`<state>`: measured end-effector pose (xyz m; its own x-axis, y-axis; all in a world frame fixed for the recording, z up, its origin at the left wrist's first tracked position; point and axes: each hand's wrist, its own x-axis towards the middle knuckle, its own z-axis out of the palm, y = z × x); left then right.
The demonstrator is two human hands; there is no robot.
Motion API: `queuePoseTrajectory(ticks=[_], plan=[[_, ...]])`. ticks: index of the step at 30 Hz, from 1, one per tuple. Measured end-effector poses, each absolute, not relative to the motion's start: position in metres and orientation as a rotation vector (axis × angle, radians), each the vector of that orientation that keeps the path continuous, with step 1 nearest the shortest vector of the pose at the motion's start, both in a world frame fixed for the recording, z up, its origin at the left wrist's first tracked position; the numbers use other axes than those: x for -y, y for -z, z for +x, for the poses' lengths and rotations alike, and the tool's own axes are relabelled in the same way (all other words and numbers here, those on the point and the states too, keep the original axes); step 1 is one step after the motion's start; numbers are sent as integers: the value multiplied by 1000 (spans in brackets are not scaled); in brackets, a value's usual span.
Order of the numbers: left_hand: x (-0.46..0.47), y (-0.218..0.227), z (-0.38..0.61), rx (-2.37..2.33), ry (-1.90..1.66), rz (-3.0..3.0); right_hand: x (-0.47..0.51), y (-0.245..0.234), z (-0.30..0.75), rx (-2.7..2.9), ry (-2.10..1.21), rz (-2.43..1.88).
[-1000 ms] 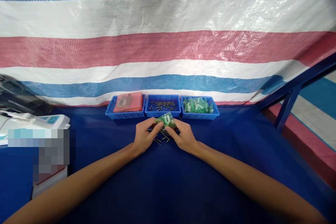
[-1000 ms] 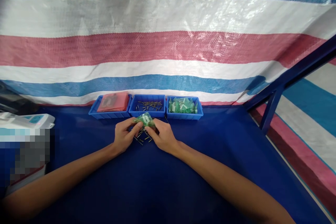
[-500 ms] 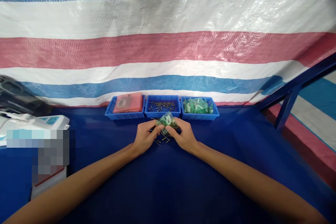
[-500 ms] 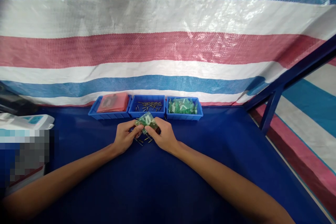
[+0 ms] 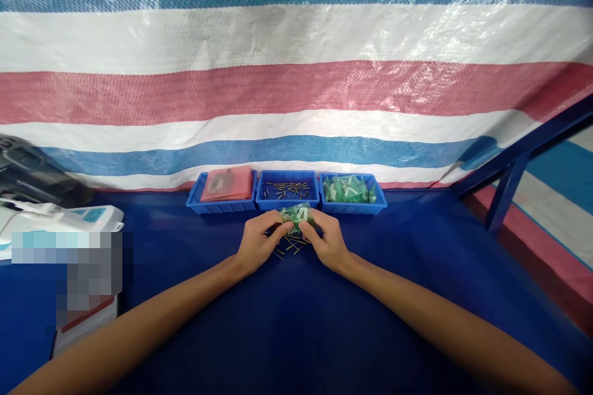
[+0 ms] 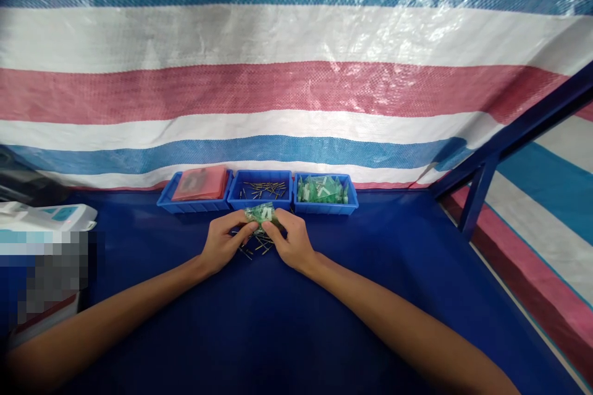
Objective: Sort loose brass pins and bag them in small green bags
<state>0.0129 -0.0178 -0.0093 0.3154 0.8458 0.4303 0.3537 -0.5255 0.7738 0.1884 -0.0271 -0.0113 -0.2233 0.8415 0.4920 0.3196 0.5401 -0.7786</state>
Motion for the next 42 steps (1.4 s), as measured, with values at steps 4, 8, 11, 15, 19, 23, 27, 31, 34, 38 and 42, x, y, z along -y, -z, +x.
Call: queuePoseTrajectory(ticks=[4, 8, 11, 15, 19, 23, 27, 31, 34, 38, 42], plan=[[20, 5, 12, -1034, -1201, 2062, 28, 9, 188, 1714, -656, -962], [20, 6, 12, -1016, -1193, 2062, 26, 13, 187, 1692, -622, -991], [19, 10, 12, -1048, -1125, 2004, 25, 15, 187, 1693, -632, -1011], [18, 12, 12, -1096, -1124, 1994, 26, 12, 187, 1721, -611, -998], [19, 10, 11, -1150, -1184, 2009, 28, 11, 187, 1704, -600, -929], [19, 11, 11, -1139, -1148, 1977, 28, 14, 186, 1639, -639, -934], [18, 12, 12, -1109, -1097, 1959, 27, 17, 185, 1610, -645, -971], [16, 11, 12, -1069, -1053, 1959, 27, 18, 185, 1552, -620, -972], [15, 10, 12, -1047, -1015, 2008, 28, 20, 186, 1503, -616, -988], [17, 10, 13, -1089, -1031, 2049, 28, 20, 187, 1521, -673, -992], [20, 9, 11, -1081, -1099, 2102, 29, 17, 187, 1613, -769, -931]])
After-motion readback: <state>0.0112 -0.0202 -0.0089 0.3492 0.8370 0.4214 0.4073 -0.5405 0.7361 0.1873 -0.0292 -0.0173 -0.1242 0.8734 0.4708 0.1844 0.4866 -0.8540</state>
